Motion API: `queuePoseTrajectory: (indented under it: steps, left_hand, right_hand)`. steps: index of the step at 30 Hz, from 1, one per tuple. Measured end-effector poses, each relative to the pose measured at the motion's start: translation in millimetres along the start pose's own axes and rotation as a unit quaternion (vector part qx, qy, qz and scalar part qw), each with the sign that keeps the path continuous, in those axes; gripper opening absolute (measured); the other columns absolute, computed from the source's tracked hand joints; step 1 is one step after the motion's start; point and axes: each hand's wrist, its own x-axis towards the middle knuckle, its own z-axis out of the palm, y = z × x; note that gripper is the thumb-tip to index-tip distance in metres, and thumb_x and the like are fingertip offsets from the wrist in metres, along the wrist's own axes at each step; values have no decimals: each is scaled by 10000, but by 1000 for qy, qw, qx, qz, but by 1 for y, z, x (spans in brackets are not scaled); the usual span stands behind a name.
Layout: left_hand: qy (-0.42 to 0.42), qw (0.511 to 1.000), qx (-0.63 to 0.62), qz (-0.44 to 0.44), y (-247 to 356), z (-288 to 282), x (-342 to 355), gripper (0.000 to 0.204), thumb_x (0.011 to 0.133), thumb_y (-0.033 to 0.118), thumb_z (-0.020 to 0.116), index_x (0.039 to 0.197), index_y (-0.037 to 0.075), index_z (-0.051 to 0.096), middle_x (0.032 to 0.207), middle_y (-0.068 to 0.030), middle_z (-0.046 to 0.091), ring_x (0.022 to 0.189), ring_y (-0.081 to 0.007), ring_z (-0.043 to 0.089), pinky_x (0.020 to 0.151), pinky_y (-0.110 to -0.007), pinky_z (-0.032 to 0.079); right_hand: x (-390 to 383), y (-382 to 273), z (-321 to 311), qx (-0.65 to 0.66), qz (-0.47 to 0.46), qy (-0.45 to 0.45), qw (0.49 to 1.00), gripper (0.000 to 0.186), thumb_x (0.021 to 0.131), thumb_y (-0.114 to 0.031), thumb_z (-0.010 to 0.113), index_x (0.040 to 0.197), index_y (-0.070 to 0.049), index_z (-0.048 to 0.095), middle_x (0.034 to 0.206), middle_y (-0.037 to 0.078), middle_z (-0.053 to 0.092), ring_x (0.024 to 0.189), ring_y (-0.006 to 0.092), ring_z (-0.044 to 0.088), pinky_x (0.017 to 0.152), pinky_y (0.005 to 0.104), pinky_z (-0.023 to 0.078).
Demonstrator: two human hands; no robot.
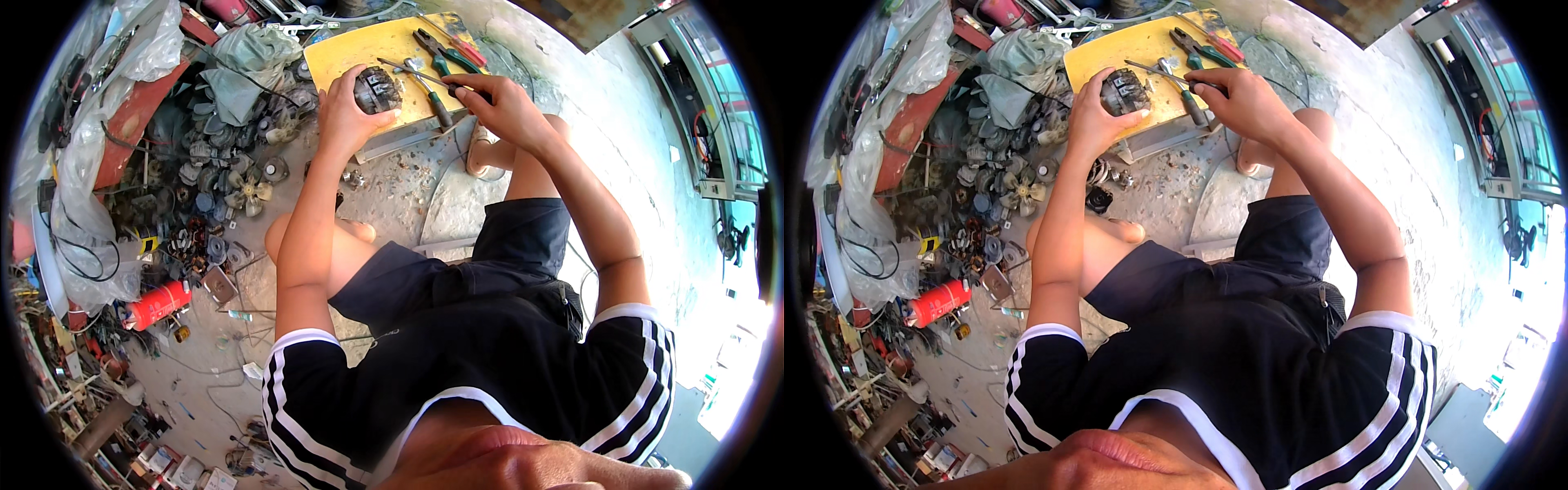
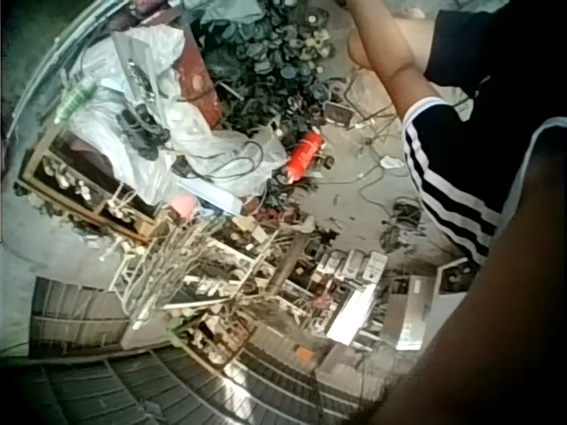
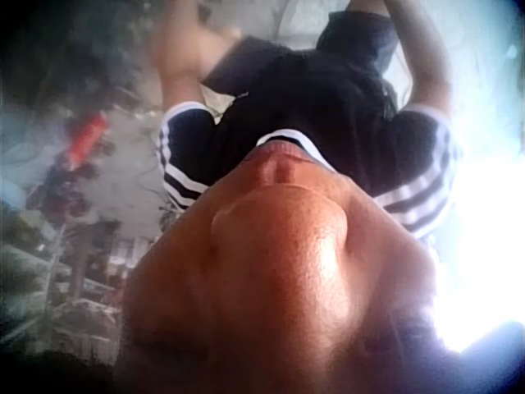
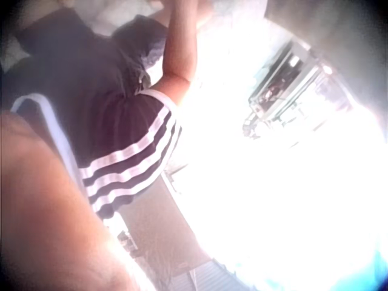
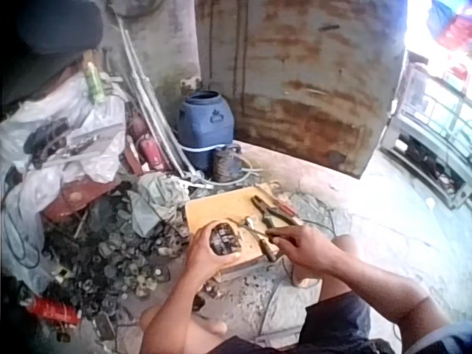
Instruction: The person uses a screwdriver and a socket wrench to disassemble and reassemble a small electric motor, removing screws and handling the internal components by hand.
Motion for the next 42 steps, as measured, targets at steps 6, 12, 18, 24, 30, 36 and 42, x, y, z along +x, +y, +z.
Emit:
queuePoseTrajectory:
  steps: [6,12,18,24,30,36,42]
  left_hand:
    - [6,1000,2,13,-1,1,0,867,610,391,879,1345,119,509,1309,-134,576,1208,-337,523,1023,-411,428]
    - [6,1000,-1,19,1,-1,-1,858,616,381,879,1346,121,510,1298,-133,583,1209,-332,525,1017,-413,432]
    - [11,999,-8,48,0,3,1,843,624,355,878,1341,106,511,1284,-141,591,1196,-327,535,1013,-411,436]
    - [18,999,2,38,-5,1,2,845,621,338,881,1343,98,512,1274,-163,592,1190,-331,554,1010,-409,444]
    - [1,1000,-21,13,-9,-2,8,869,620,369,873,1359,105,502,1268,-144,607,1182,-308,557,1049,-420,392]
    - [-30,998,-35,34,-5,-8,7,867,615,321,885,1369,117,509,1273,-153,605,1162,-301,583,1005,-393,449]
    - [-49,997,-59,23,-7,-8,5,881,603,340,871,1378,141,503,1282,-143,598,1176,-327,549,1026,-411,419]
  right_hand:
    - [10,7,-1,-7,-17,-38,999,315,974,-253,560,1238,-126,675,765,87,638,716,167,598,670,317,488]
    - [14,4,-15,-170,-110,8,979,289,926,-243,585,1176,-165,706,900,132,718,845,314,688,767,399,538]
    - [37,-4,-29,-327,-215,23,920,274,905,-136,641,1161,-194,718,969,90,692,884,295,664,766,395,519]
    - [53,-30,-25,-504,-302,48,808,379,827,-25,682,1173,-178,700,944,60,682,871,233,678,706,328,532]
    - [36,-34,-16,-348,-121,-13,929,274,867,-121,595,1107,-194,705,975,78,693,928,266,691,736,380,542]
    - [52,-8,-25,-437,-203,81,873,290,940,-142,595,1193,-240,696,926,68,705,866,259,678,734,378,529]
    - [31,-20,-37,-349,-154,31,924,273,939,-162,607,1180,-240,706,982,61,721,883,258,677,794,381,525]
